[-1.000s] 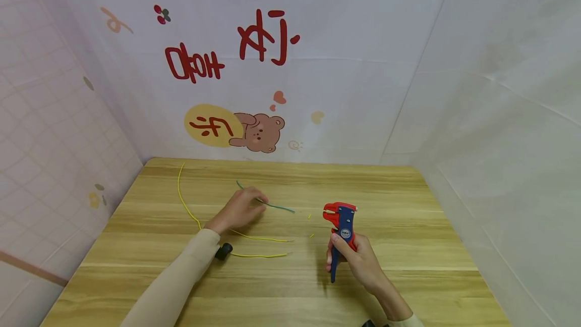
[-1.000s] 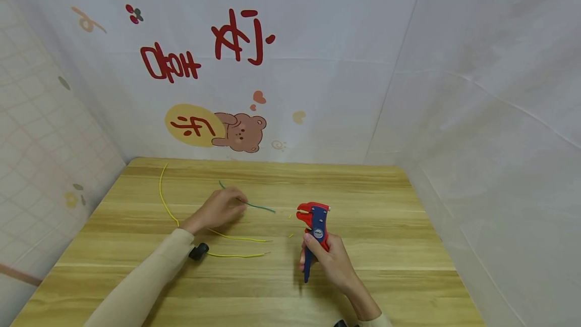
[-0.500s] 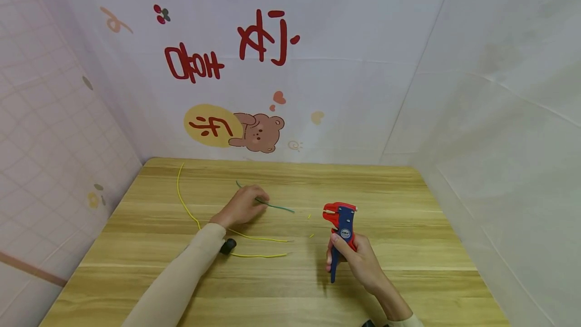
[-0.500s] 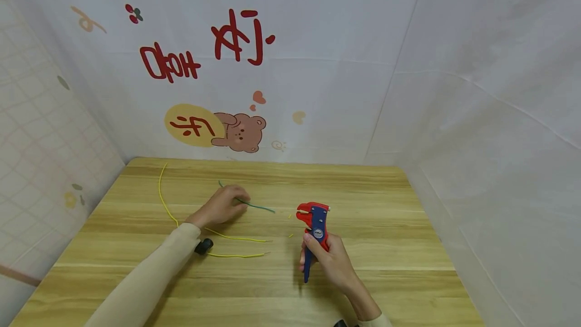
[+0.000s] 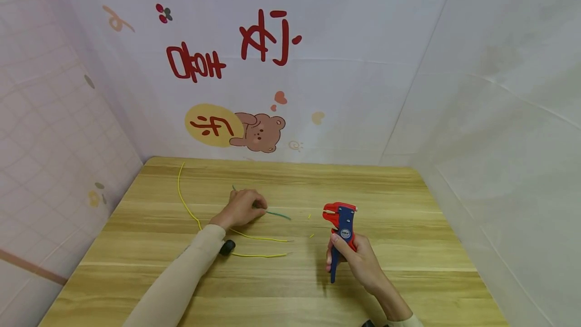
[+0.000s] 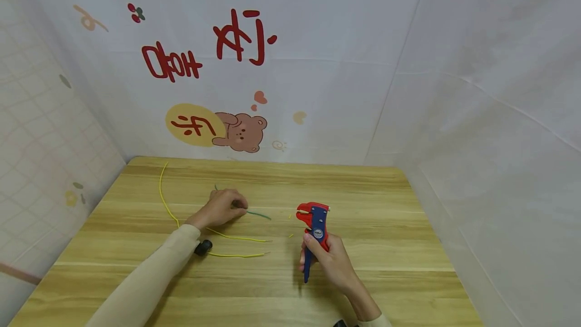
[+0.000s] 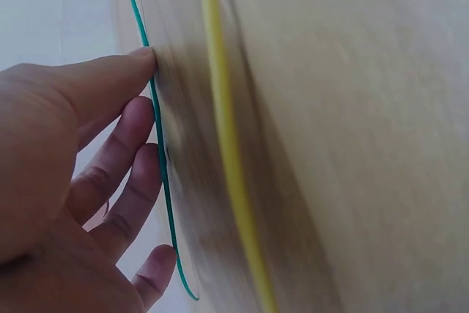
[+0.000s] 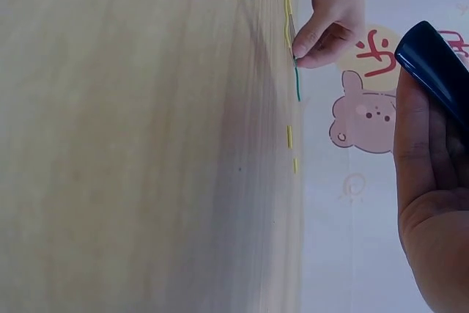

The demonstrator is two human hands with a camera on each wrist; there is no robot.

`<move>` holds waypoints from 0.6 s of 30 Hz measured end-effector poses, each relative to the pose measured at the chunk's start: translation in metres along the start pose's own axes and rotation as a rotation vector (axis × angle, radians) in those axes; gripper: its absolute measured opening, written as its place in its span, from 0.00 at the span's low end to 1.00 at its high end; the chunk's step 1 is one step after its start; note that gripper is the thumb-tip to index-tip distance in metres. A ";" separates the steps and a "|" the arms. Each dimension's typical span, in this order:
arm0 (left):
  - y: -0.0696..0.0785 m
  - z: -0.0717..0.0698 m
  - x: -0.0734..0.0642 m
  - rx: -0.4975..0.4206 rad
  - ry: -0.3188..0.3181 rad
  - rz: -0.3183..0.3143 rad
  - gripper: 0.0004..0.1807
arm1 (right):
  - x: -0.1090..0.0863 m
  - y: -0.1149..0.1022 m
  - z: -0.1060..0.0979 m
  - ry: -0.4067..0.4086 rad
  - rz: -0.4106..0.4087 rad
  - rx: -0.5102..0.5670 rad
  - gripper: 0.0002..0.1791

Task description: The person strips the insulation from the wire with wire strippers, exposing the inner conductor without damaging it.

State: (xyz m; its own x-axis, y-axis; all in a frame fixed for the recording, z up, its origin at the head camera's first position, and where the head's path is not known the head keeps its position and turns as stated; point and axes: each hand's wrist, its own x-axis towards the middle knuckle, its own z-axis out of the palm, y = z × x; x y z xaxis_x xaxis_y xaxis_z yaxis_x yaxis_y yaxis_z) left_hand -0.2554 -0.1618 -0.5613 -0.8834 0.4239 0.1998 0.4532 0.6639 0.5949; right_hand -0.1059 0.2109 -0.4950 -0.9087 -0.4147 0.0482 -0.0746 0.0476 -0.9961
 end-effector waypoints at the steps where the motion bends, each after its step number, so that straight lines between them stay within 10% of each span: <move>1: 0.008 -0.005 -0.001 0.004 -0.013 -0.010 0.03 | 0.000 0.000 0.000 0.000 -0.004 0.001 0.20; 7: 0.044 -0.023 -0.007 0.065 -0.102 -0.088 0.07 | 0.001 0.000 -0.001 0.001 -0.018 -0.003 0.20; 18: 0.050 -0.020 -0.010 0.176 -0.159 -0.050 0.09 | 0.000 0.001 -0.001 0.005 0.004 -0.017 0.20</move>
State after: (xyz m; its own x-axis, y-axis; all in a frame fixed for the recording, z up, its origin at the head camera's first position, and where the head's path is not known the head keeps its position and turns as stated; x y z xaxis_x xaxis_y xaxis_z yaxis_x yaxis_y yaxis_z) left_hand -0.2262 -0.1452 -0.5179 -0.8816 0.4703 0.0403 0.4355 0.7775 0.4536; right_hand -0.1066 0.2119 -0.4959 -0.9112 -0.4096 0.0451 -0.0781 0.0642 -0.9949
